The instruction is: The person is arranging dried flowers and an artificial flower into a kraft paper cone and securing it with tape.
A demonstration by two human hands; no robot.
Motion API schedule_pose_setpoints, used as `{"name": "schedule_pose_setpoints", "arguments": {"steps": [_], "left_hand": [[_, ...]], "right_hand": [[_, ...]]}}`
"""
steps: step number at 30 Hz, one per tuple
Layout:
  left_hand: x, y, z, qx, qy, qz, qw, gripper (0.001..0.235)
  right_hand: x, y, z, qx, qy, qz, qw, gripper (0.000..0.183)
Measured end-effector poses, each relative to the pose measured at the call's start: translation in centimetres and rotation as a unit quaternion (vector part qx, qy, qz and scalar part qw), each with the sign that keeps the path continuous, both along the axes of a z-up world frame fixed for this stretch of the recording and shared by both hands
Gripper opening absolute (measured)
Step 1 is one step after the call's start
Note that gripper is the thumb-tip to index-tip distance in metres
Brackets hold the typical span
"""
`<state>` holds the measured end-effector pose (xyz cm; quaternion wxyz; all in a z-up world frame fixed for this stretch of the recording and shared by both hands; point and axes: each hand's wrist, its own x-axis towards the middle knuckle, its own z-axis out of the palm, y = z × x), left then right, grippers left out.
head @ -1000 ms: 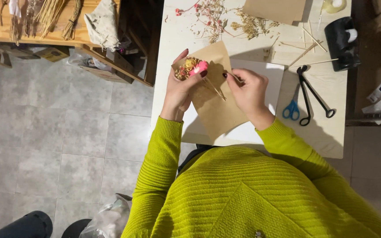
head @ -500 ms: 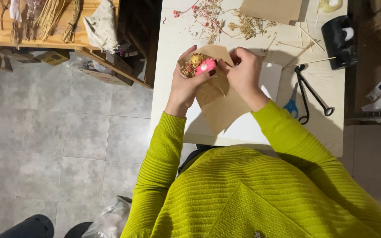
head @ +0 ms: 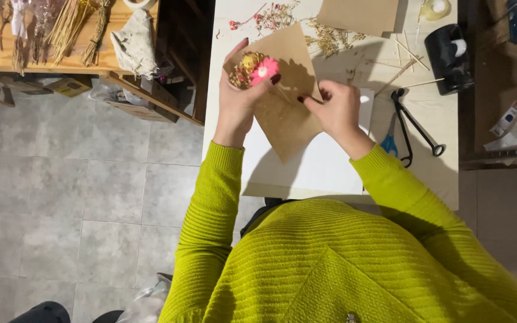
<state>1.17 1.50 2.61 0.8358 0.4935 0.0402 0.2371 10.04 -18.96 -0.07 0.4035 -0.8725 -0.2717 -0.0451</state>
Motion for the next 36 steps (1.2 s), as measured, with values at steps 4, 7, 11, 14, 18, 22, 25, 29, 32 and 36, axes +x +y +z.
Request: {"name": "schedule_pose_setpoints", "arguments": {"steps": [4, 7, 11, 14, 18, 22, 25, 29, 32, 36], "left_hand": [[0.4, 1.1, 0.1, -0.026, -0.021, -0.008, 0.999, 0.087], [0.7, 2.0, 0.3, -0.051, -0.045, -0.02, 0.997, 0.088], [1.3, 3.6, 1.4, -0.006, -0.065, 0.012, 0.998, 0.086], [1.0, 4.6, 2.9, 0.031, -0.087, 0.048, 0.995, 0.082], [-0.7, 5.9, 4.5, 0.017, -0.122, 0.06, 0.991, 0.078], [-1.8, 5.0, 5.6, -0.001, -0.13, 0.044, 0.991, 0.079], [-1.8, 4.0, 5.5, -0.017, -0.113, 0.015, 0.993, 0.083], [-1.3, 1.8, 5.2, -0.014, -0.086, -0.046, 0.995, 0.09], [-1.3, 0.1, 4.9, 0.006, -0.065, -0.062, 0.996, 0.092], [-1.6, -1.2, 4.4, 0.024, -0.036, -0.055, 0.998, 0.093]], "right_hand": [[-0.4, -1.6, -0.3, 0.048, -0.01, 0.023, 0.999, 0.022], [0.3, -3.0, -1.2, 0.075, -0.024, 0.036, 0.996, 0.015], [1.8, -5.3, -2.3, 0.003, -0.021, 0.018, 1.0, 0.011], [1.6, -6.9, -2.8, -0.018, -0.017, 0.022, 0.999, 0.011], [-0.5, -8.0, -3.5, 0.021, 0.03, 0.096, 0.995, 0.012], [0.0, -7.9, -2.5, 0.068, 0.032, 0.113, 0.991, 0.013], [1.3, -6.6, -0.1, 0.187, 0.008, 0.112, 0.976, 0.018], [2.4, -3.2, 4.7, 0.281, -0.047, 0.178, 0.942, 0.032], [1.9, -1.4, 6.0, 0.281, -0.067, 0.197, 0.937, 0.029], [1.0, -0.1, 4.4, 0.258, -0.103, 0.144, 0.95, 0.011]]}}
